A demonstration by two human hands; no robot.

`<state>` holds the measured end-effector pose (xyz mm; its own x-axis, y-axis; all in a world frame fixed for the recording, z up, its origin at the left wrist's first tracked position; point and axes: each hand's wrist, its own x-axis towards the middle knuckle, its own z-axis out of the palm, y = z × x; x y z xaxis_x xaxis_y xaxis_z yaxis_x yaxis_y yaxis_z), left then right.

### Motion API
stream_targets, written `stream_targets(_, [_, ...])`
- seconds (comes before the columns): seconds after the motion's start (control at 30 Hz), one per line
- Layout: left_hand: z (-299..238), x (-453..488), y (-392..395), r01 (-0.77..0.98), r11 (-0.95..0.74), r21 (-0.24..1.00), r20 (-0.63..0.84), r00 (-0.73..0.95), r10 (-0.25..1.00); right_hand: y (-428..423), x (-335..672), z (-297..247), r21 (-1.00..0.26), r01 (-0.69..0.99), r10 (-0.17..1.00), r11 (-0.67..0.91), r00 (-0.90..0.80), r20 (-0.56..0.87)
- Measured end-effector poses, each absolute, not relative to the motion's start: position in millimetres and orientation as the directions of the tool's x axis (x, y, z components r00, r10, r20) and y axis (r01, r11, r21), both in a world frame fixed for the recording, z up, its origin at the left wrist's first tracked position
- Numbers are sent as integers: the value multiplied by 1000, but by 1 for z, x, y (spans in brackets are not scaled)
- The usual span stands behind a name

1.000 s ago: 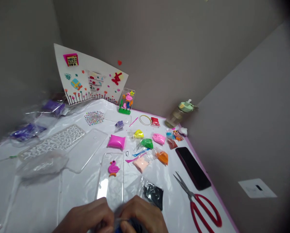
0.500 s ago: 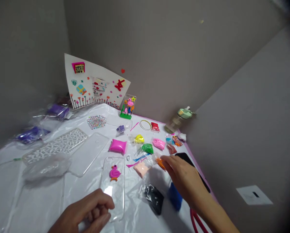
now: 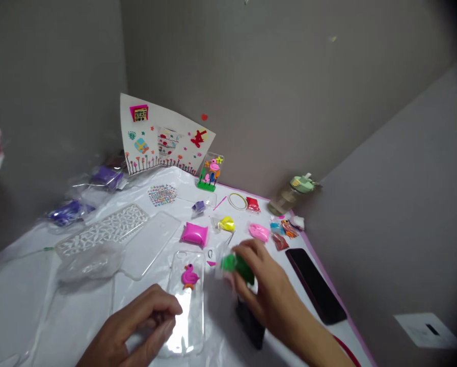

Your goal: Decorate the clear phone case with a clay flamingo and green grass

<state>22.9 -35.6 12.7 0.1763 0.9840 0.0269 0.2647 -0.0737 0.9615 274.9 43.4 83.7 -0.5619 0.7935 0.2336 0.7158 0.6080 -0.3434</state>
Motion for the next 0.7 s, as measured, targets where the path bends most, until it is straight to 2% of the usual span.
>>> stream_targets(0.07, [11, 22, -35, 239, -113, 965, 49, 258, 965, 11, 266, 81, -454, 609, 752, 650, -601, 270])
stream_targets(0.1, [11, 23, -35, 212, -109, 971, 48, 272, 961, -1, 262, 76, -465, 558, 718, 687, -619, 317])
stream_targets(0.23, [10, 31, -41, 100, -38, 994, 8, 285, 959, -26, 255, 45, -539, 566, 775, 624, -538, 332])
stream_targets(0.43, [9, 32, -39, 103, 14, 995, -45, 298, 954, -30, 251, 29, -596, 500, 778, 628, -433, 456])
stream_targets(0.6, [10, 32, -37, 102, -104, 989, 63, 347, 936, -36, 248, 25, -621, 519, 808, 588, -408, 424])
stream_targets(0.7, [9, 33, -40, 178, -208, 962, 141, 331, 933, -35, 248, 24, -627, 496, 797, 600, -437, 417])
